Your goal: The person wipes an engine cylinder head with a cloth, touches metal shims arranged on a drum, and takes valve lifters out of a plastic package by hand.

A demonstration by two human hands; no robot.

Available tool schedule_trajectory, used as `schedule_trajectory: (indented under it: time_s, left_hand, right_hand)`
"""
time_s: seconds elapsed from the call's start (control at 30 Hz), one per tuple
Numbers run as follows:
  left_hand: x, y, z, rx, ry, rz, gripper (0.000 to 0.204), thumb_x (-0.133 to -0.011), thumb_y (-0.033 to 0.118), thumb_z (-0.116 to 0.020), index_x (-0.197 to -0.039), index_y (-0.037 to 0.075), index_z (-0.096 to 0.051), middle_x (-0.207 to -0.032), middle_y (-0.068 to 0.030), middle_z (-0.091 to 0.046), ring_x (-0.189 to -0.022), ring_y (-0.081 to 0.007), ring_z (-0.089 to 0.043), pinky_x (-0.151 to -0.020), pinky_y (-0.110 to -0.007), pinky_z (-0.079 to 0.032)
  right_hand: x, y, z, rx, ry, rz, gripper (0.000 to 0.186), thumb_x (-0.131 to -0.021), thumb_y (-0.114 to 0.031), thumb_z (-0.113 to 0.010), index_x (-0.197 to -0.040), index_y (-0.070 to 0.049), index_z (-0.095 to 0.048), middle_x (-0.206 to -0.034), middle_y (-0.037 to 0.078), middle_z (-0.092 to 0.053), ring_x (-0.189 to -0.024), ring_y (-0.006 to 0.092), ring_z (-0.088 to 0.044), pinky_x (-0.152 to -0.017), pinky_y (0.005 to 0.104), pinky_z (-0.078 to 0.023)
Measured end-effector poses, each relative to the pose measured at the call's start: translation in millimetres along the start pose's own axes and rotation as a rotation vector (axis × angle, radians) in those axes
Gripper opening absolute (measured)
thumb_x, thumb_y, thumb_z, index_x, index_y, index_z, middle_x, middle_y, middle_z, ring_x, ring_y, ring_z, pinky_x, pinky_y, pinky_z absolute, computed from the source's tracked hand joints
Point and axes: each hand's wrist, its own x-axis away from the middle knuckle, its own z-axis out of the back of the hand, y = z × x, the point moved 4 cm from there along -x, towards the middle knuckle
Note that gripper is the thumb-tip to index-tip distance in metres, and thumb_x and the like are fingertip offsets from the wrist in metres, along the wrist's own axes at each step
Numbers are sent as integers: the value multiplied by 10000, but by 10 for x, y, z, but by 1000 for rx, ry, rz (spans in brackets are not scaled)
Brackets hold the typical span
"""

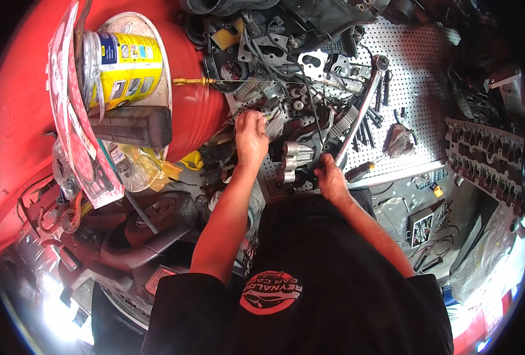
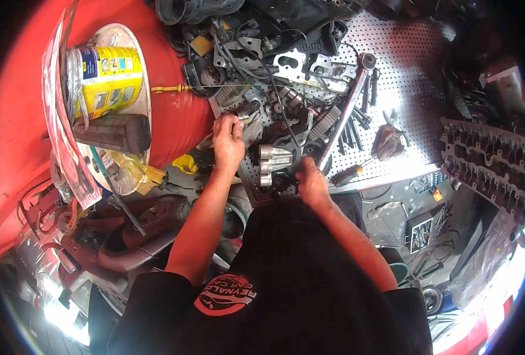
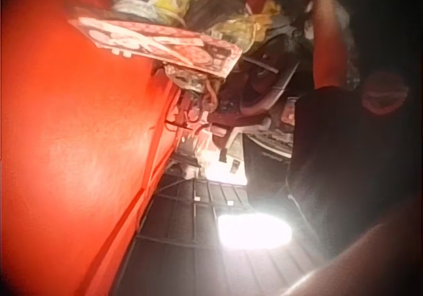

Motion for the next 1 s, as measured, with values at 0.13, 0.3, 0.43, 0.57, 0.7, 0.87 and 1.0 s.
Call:
schedule_trajectory:
  time_s: [0.13,0.3,0.43,0.57,0.7,0.87,1.0]
  left_hand:
    - [111,172,292,52,190,-26,127,-843,7,-659,-939,10,-577,-969,-146,-590,-936,-327,-562,-854,-417,-458]
    - [559,397,728,435,246,111,143,-835,-32,-684,-928,5,-580,-973,-126,-603,-935,-259,-587,-856,-331,-465]
    - [790,972,1245,160,94,-249,172,-742,-26,-715,-866,15,-603,-946,-135,-588,-998,-354,-574,-870,-425,-478]
    - [1092,1223,1417,112,-42,-446,188,-698,-15,-742,-825,19,-607,-908,-127,-568,-966,-339,-574,-830,-437,-483]
    - [1303,1199,1508,129,-59,-451,269,-696,28,-772,-907,27,-605,-935,-123,-580,-938,-325,-568,-825,-434,-474]
    - [1485,1120,1675,147,-36,-424,404,-699,79,-792,-1063,23,-625,-944,-109,-587,-912,-307,-564,-801,-410,-474]
    - [1578,1116,1783,104,11,-513,413,-689,72,-790,-1061,15,-619,-928,-111,-576,-908,-308,-558,-783,-410,-474]
  right_hand:
    - [57,64,-45,40,85,142,324,-844,-18,-616,-1148,-56,-514,-985,245,-620,-1003,468,-592,-797,510,-478]
    - [407,-356,186,47,189,163,449,-881,-104,-661,-1296,-29,-508,-997,125,-649,-944,299,-646,-814,384,-531]
    - [758,-708,230,-665,-203,-62,427,-987,-243,-595,-1339,-16,-507,-1071,70,-667,-928,128,-608,-766,281,-512]
    - [995,-1267,14,-1020,-415,25,406,-1032,-226,-494,-1374,-8,-483,-1155,81,-608,-908,124,-593,-794,278,-490]
    - [1160,-1264,-297,-1274,-490,20,391,-1035,-225,-471,-1354,2,-486,-1173,76,-585,-976,151,-581,-829,300,-495]
    - [1292,-1199,-582,-1465,-589,160,418,-1017,-254,-504,-1343,7,-493,-1214,73,-589,-1065,172,-573,-915,341,-492]
    - [1432,-1302,-665,-1501,-555,184,447,-1013,-267,-510,-1344,32,-483,-1209,84,-596,-1082,190,-583,-940,363,-487]
